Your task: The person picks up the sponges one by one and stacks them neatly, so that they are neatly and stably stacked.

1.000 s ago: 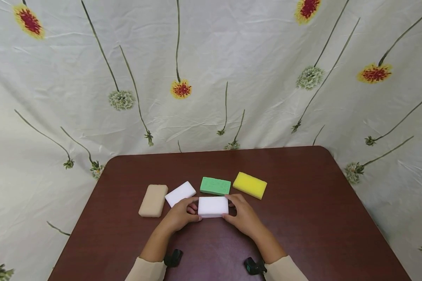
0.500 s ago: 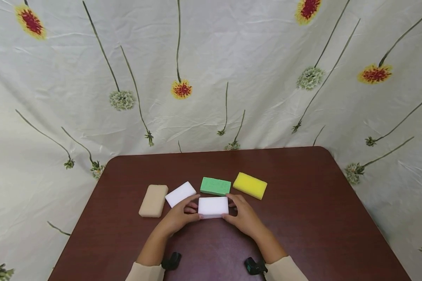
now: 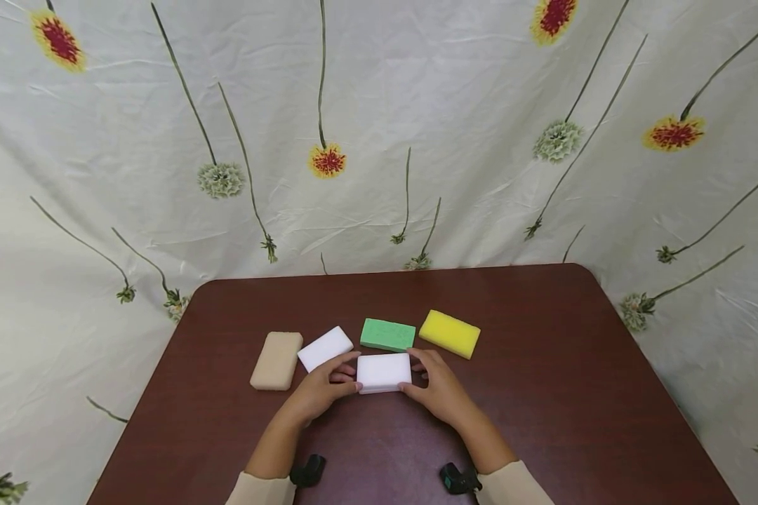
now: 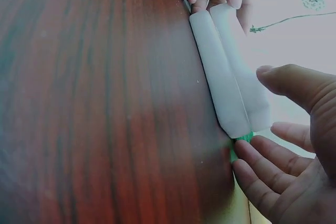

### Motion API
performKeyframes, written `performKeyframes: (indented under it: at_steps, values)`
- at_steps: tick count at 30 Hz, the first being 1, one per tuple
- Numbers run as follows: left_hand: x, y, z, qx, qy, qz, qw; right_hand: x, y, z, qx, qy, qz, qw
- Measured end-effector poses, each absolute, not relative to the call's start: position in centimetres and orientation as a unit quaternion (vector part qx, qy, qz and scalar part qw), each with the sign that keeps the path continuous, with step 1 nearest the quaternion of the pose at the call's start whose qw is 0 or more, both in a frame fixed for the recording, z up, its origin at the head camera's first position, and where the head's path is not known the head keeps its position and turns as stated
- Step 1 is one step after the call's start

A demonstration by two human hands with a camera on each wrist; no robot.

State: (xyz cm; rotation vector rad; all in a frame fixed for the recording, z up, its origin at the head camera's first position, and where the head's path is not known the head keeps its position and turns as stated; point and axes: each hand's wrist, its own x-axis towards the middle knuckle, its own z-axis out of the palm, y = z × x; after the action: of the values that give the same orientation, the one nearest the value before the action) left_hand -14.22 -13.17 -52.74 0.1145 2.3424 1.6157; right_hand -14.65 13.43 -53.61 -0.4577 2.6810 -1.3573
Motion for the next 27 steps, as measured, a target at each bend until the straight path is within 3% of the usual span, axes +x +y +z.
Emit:
performKeyframes:
  at_steps: [12,27]
  values:
    - [-14.3,-13.3,-52.8,0.050,0.825,0.543,0.150,-15.3,14.6,-53.2,-0.117,0.869,-0.481,-0.009]
    - [-14.1,-13.1,-52.5,0.046,0.823,0.547,0.142,-16.1,16.9,-52.3,-0.070,0.871,-0.486,-0.027]
